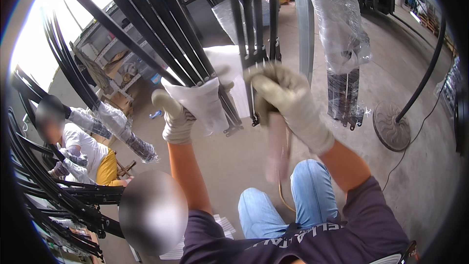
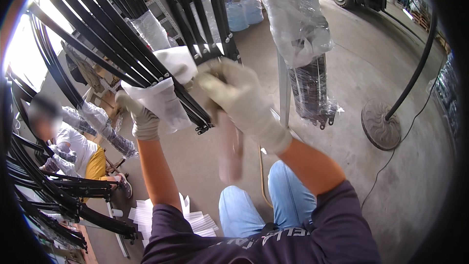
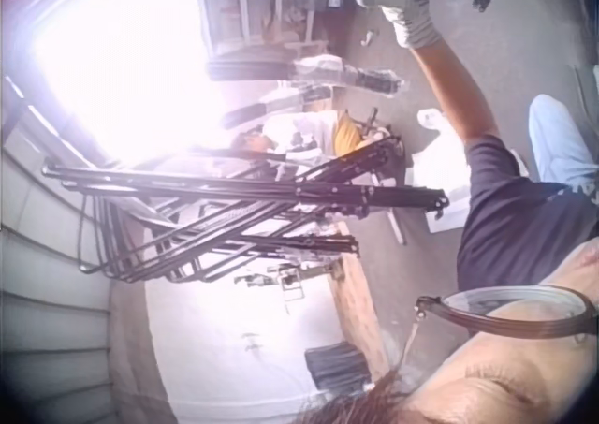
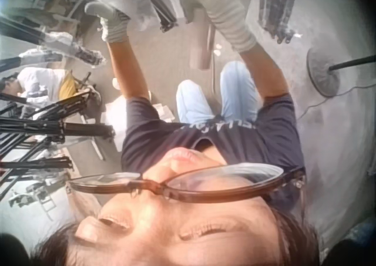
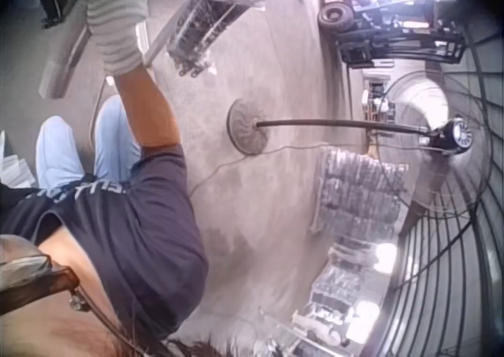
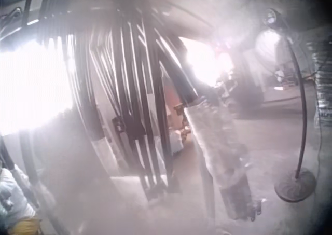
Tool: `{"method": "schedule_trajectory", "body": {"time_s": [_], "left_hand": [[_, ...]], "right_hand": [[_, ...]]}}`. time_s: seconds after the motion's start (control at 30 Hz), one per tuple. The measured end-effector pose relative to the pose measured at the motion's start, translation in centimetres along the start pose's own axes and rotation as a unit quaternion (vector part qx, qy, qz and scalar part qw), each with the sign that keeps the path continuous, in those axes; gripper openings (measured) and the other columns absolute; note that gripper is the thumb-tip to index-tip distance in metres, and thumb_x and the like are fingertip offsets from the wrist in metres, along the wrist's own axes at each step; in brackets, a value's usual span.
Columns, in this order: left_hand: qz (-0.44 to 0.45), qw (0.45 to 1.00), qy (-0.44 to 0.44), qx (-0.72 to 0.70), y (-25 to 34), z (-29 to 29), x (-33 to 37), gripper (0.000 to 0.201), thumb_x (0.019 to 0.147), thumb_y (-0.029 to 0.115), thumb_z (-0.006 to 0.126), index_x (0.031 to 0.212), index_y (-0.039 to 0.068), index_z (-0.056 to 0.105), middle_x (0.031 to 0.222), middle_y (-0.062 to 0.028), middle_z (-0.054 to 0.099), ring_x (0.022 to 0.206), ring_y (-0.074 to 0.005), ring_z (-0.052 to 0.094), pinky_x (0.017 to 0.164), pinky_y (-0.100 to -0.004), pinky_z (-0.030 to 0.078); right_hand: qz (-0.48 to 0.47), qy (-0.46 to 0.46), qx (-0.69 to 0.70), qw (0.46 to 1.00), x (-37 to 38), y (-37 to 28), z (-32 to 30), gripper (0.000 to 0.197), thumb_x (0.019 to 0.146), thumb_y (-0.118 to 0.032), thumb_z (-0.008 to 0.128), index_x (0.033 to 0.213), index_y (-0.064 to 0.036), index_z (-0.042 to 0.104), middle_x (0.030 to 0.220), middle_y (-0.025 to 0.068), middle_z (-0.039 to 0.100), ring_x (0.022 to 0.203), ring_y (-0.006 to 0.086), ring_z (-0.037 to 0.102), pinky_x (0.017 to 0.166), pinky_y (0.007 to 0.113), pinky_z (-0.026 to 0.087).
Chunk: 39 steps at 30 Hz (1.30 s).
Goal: The person wraps black metal rods with white protective foam sheets and clear plastic wrap by hand. They wrap several rods hanging from a rack one at a time using a roll of plastic wrap.
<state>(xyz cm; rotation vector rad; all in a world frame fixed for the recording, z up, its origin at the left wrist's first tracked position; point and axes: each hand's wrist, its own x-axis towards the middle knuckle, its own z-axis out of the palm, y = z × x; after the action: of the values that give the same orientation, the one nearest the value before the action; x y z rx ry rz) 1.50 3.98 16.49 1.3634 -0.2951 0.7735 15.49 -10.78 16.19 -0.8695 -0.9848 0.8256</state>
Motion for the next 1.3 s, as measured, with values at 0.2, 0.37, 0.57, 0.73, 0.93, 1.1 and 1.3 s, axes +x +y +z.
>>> {"method": "schedule_trajectory", "body": {"time_s": [0.2,0.37,0.57,0.73,0.93,1.1,1.3], "left_hand": [[0.005,0.931,0.085,0.354,-1.6,-8.3,-3.6,0.033,0.077,0.023,0.064,0.1,0.0,0.055,0.093,-0.0052,0.058,0.078,-0.0145,0.057,0.066,-0.025,0.049],[-0.059,0.988,0.141,0.016,-4.1,-13.4,-5.0,0.03,0.08,0.016,0.06,0.105,0.002,0.053,0.104,-0.0071,0.055,0.089,-0.0167,0.055,0.076,-0.0241,0.047],[-0.056,0.979,0.194,0.028,-1.6,-17.4,-7.5,0.032,0.078,0.015,0.061,0.106,0.002,0.051,0.104,-0.007,0.054,0.089,-0.0165,0.054,0.076,-0.0248,0.046],[-0.053,0.972,0.223,0.05,-0.8,-17.8,-9.9,0.035,0.077,0.014,0.062,0.107,0.002,0.05,0.104,-0.0069,0.053,0.089,-0.0163,0.053,0.076,-0.0254,0.046],[-0.038,0.977,0.19,0.093,-2.2,-16.6,-9.5,0.038,0.075,0.013,0.063,0.109,0.003,0.048,0.104,-0.0068,0.053,0.089,-0.016,0.052,0.076,-0.0261,0.045],[-0.02,0.98,0.162,0.116,-0.9,-16.7,-10.9,0.041,0.074,0.012,0.064,0.11,0.003,0.047,0.104,-0.0067,0.052,0.089,-0.0158,0.051,0.076,-0.0267,0.045],[0.009,0.973,0.099,0.206,1.3,-18.0,-10.5,0.044,0.072,0.01,0.065,0.111,0.003,0.045,0.104,-0.0066,0.051,0.09,-0.0156,0.05,0.075,-0.0274,0.044]], "right_hand": [[0.333,0.082,0.117,0.932,-13.9,12.4,-3.4,0.019,0.083,-0.022,0.056,0.087,-0.0031,0.06,0.056,0.0045,0.055,0.041,0.0116,0.051,0.038,0.02,0.043],[0.502,-0.171,0.139,0.836,-20.7,17.6,-4.1,0.028,0.081,-0.029,0.057,0.088,-0.002,0.061,0.073,0.0075,0.061,0.064,0.0134,0.057,0.062,0.027,0.048],[0.512,-0.048,0.029,0.857,-19.5,21.7,-6.7,0.033,0.077,-0.036,0.061,0.076,-0.0023,0.058,0.067,0.0021,0.056,0.064,0.0108,0.052,0.06,0.027,0.044],[0.381,0.173,-0.381,0.825,-17.2,36.1,-6.5,0.037,0.071,-0.04,0.061,0.078,-0.0032,0.057,0.081,0.0152,0.058,0.07,0.0257,0.054,0.064,0.035,0.044],[0.274,-0.126,-0.638,0.708,-25.1,51.6,-6.0,0.043,0.082,-0.026,0.048,0.121,-0.0071,0.043,0.122,0.0203,0.041,0.117,0.034,0.034,0.099,0.041,0.027],[0.345,-0.127,-0.599,0.711,-20.2,44.5,-2.1,0.032,0.073,-0.031,0.056,0.095,-0.0069,0.056,0.107,0.0181,0.049,0.101,0.0336,0.047,0.081,0.042,0.041],[-0.225,-0.144,-0.157,0.951,-4.2,8.3,4.4,0.015,0.071,0.002,0.055,0.084,-0.0003,0.061,0.074,0.0122,0.061,0.064,0.0216,0.06,0.056,0.029,0.046]]}}
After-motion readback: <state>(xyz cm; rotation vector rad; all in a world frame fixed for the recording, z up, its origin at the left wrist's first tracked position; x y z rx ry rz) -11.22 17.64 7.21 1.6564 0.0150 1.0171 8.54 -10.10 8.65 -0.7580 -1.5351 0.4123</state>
